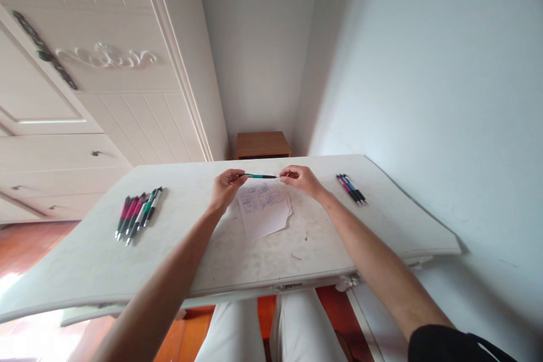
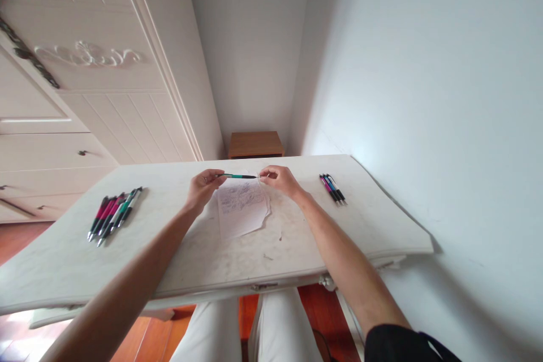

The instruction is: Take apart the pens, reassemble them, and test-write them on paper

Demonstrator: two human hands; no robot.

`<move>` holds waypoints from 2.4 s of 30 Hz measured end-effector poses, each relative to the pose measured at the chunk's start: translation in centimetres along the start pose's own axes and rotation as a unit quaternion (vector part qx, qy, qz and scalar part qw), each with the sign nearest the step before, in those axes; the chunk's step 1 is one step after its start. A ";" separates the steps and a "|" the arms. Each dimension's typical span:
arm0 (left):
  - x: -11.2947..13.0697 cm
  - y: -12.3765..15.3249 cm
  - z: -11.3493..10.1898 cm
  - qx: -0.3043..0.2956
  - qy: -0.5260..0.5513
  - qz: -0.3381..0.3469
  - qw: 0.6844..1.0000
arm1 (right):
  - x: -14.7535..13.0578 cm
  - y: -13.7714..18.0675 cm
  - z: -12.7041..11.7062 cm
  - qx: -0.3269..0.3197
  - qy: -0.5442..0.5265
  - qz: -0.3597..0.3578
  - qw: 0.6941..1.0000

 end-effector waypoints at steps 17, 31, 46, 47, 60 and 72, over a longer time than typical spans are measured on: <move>0.1 0.0 0.0 -0.002 0.020 -0.003 1.000 | 0.0 -0.1 -0.1 0.003 0.030 -0.025 0.999; 0.0 0.2 0.3 -0.030 0.021 -0.009 0.999 | 0.1 0.1 0.8 -0.002 -0.034 0.027 0.999; 0.9 0.8 1.0 -0.062 0.081 -0.033 0.994 | -0.1 0.1 0.8 0.005 -0.040 0.039 0.998; 1.0 0.8 1.0 -0.065 0.082 -0.036 0.994 | -0.1 0.2 0.8 0.005 -0.039 0.039 0.998; 1.0 0.9 1.0 -0.080 0.145 -0.029 0.986 | -0.4 0.4 1.2 -0.032 -0.031 0.019 0.999; 0.3 0.7 1.4 -0.070 0.184 -0.097 0.976 | -1.6 0.5 0.9 -0.012 0.020 -0.015 1.000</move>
Point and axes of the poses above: each hand's wrist, its own y-axis away from the middle knuckle, its own z-axis out of the palm, x = y × z, the point moved 5 cm from there along -y, towards the middle knuckle
